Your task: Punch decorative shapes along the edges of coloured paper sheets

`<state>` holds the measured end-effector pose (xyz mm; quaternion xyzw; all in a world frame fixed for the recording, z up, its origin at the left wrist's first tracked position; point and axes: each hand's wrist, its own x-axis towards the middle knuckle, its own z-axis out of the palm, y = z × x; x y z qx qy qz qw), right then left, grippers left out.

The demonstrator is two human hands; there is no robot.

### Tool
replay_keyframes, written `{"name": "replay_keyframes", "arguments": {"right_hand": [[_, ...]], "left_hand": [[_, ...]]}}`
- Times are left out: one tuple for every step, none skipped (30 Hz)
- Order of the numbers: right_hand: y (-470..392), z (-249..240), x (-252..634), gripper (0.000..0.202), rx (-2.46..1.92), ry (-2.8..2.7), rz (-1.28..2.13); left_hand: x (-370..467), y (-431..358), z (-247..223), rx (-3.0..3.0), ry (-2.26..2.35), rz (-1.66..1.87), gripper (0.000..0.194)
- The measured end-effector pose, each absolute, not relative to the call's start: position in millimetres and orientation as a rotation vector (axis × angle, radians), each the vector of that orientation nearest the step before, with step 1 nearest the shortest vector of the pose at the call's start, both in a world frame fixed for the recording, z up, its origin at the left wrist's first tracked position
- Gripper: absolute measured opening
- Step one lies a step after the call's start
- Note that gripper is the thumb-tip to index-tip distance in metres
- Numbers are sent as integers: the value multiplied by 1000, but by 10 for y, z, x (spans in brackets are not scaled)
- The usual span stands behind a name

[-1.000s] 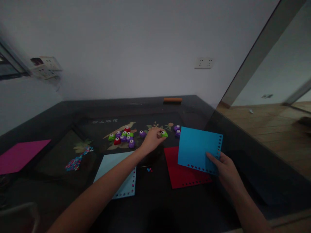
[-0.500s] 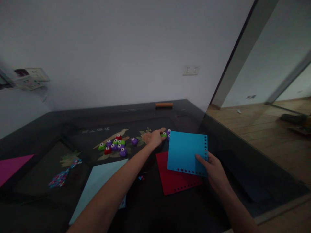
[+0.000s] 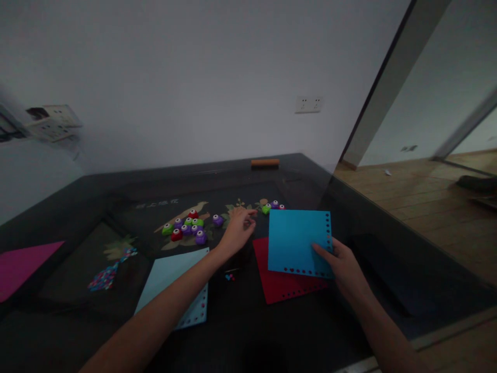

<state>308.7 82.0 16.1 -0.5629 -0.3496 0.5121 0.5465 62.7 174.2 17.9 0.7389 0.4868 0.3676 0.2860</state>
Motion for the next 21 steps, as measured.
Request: {"name": "replay_keyframes", "arguments": {"right_hand": [[817, 163, 3081, 39, -1355, -833, 1213], [814, 166, 3073, 39, -1377, -835, 1209], [811, 172, 3064, 39, -1391, -838, 1208], [807, 178, 3054, 40, -1398, -842, 1213], [802, 184, 3041, 40, -1394, -850, 1228], [796, 190, 3027, 40, -1382, -860, 1249], [789, 195, 3012, 41, -1369, -872, 1273], [782, 199, 2997, 41, -1358, -882, 1296], [775, 200, 2982, 41, -1351, -894, 1318], [768, 200, 2968, 41, -1348, -910, 1339], [762, 198, 2956, 41, -1349, -931, 1357], [757, 195, 2946, 40, -1353, -957, 1373], [753, 193, 2937, 40, -1356, -987, 1387], [750, 190, 2929, 39, -1357, -1016, 1395], [748, 189, 2922, 39, -1354, -1042, 1398], [747, 190, 2916, 40, -1351, -1059, 1394], [746, 192, 2910, 40, -1351, -1069, 1388], [745, 195, 2905, 41, -1355, -1072, 1381], [745, 198, 2901, 42, -1362, -1070, 1373], [746, 199, 2899, 42, -1370, -1065, 1367], [748, 198, 2900, 42, -1375, -1058, 1363]], "left_hand": [[570, 1579, 199, 1985, 1262, 987, 33], [521, 1408, 220, 1998, 1201, 994, 33], [481, 1237, 239, 1988, 1163, 992, 32], [449, 1073, 256, 1961, 1134, 958, 32], [426, 923, 269, 1904, 1129, 929, 33], [410, 794, 278, 1823, 1133, 887, 33], [400, 688, 284, 1731, 1142, 874, 31], [393, 610, 286, 1656, 1130, 864, 30], [389, 557, 286, 1593, 1113, 870, 28], [386, 526, 283, 1541, 1090, 880, 25], [383, 514, 277, 1500, 1062, 892, 22], [381, 513, 268, 1464, 1036, 902, 21], [379, 518, 255, 1431, 1017, 907, 20], [378, 525, 239, 1401, 1002, 902, 20], [378, 531, 220, 1374, 994, 892, 21], [379, 533, 201, 1354, 994, 877, 23], [380, 532, 182, 1344, 995, 858, 25], [382, 528, 167, 1345, 998, 845, 26], [385, 523, 156, 1356, 1000, 839, 27], [387, 518, 149, 1376, 1002, 841, 28], [389, 513, 146, 1402, 1004, 848, 28]]}}
